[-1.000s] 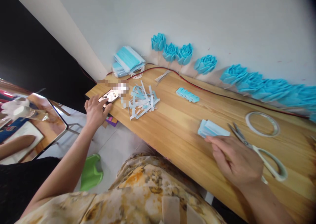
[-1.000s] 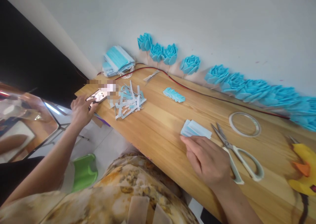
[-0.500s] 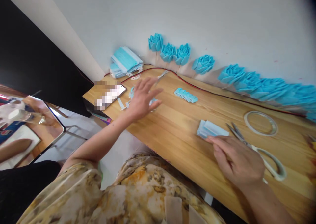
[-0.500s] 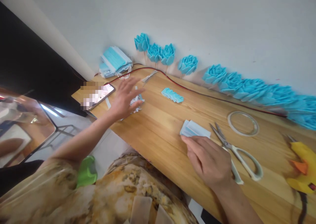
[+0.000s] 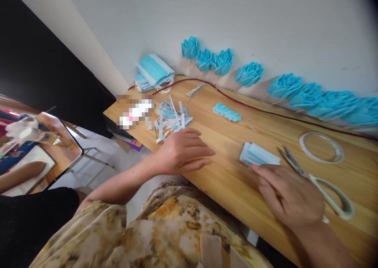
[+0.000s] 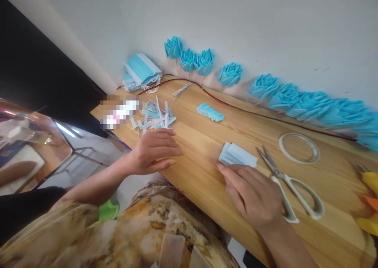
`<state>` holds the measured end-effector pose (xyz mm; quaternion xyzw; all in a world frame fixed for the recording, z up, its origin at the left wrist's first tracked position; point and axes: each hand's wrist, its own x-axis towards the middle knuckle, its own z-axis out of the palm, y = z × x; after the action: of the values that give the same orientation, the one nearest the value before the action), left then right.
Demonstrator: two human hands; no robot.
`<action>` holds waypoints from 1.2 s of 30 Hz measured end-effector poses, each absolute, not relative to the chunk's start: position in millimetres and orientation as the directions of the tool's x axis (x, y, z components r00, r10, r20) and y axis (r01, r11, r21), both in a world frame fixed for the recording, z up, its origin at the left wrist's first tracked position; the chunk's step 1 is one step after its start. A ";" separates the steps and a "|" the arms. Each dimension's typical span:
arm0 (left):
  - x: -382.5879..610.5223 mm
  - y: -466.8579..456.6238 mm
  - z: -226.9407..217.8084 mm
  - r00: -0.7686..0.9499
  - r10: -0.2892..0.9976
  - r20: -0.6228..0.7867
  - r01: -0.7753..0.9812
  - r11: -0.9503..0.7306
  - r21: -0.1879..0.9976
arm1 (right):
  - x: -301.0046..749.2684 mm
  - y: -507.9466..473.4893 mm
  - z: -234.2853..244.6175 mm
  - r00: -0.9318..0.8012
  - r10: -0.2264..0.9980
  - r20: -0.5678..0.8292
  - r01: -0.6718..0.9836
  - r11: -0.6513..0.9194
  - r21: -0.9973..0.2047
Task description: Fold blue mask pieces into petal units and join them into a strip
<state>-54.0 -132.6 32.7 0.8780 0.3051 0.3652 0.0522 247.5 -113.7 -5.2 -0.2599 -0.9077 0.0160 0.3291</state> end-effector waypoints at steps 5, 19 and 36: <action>-108.7 -143.0 21.1 0.089 0.700 0.708 0.829 -0.447 0.337 | 248.1 -114.6 -4.5 -0.663 0.459 0.591 0.440 0.878 -0.189; -279.4 -176.1 -34.1 -0.331 0.792 0.512 0.941 0.314 0.123 | 239.9 -112.8 -4.0 -0.648 0.428 0.630 0.412 0.893 -0.183; -285.4 -169.0 -45.7 -0.310 0.795 0.521 0.950 0.275 0.146 | 241.1 -112.6 -5.2 -0.643 0.467 0.607 0.443 0.873 -0.202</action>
<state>-285.4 -169.0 -45.7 0.5603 0.7788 0.2203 -0.1757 241.1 -112.6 -5.2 -0.2509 -0.9062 0.0176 0.3400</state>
